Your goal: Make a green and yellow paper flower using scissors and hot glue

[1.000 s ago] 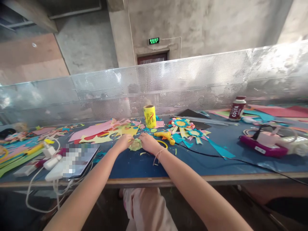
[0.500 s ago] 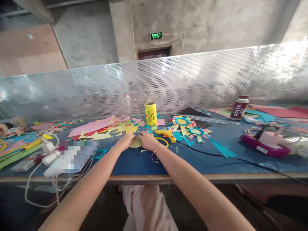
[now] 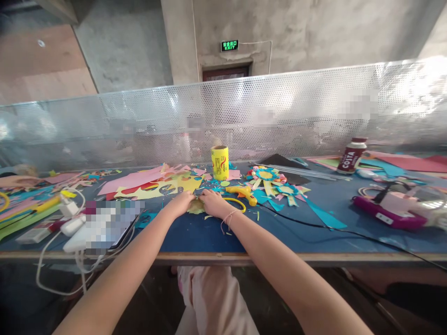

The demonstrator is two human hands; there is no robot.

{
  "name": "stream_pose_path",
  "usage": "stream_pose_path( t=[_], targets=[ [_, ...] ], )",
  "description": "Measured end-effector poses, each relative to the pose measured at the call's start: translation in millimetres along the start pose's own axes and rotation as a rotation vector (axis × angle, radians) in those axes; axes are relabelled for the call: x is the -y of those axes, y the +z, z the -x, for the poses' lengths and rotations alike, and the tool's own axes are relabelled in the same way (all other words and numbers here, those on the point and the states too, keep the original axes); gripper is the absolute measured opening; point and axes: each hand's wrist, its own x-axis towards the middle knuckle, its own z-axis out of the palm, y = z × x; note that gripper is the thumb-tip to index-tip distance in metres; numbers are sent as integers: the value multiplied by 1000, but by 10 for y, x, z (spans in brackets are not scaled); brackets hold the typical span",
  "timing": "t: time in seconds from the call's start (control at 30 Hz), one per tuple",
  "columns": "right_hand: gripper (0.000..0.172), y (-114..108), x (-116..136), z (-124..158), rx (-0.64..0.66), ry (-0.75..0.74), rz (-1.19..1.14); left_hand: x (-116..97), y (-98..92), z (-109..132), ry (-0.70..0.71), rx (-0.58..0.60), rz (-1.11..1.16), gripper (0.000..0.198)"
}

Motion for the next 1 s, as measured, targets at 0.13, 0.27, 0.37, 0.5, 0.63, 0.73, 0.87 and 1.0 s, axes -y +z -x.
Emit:
stream_pose_path(
  t=[0.13,0.27,0.37,0.5,0.63,0.73,0.87,1.0],
  targets=[
    [33,-9,73,-15,6,3,2,-41,-49,95,-29,35,-57,23],
    [33,-12,96,-13,11,-23,-7,-43,-45,193,-52,13,-63,25],
    [31,-21,101,4,-2,-23,-18,-26,-41,246,-77,-27,20,26],
    [30,-33,118,37,-13,-35,1,-29,-47,298,-58,-34,41,25],
    [29,-42,134,66,-41,-72,72,-63,-33,325,-33,-58,-28,24],
    [29,-44,136,75,-44,-95,94,-71,-5,326,-42,-59,-30,24],
    [29,-23,125,56,-40,-87,75,-45,35,316,-68,-74,28,28],
    [30,4,110,30,-47,-73,40,-28,57,309,-59,-72,16,28]
  ],
)
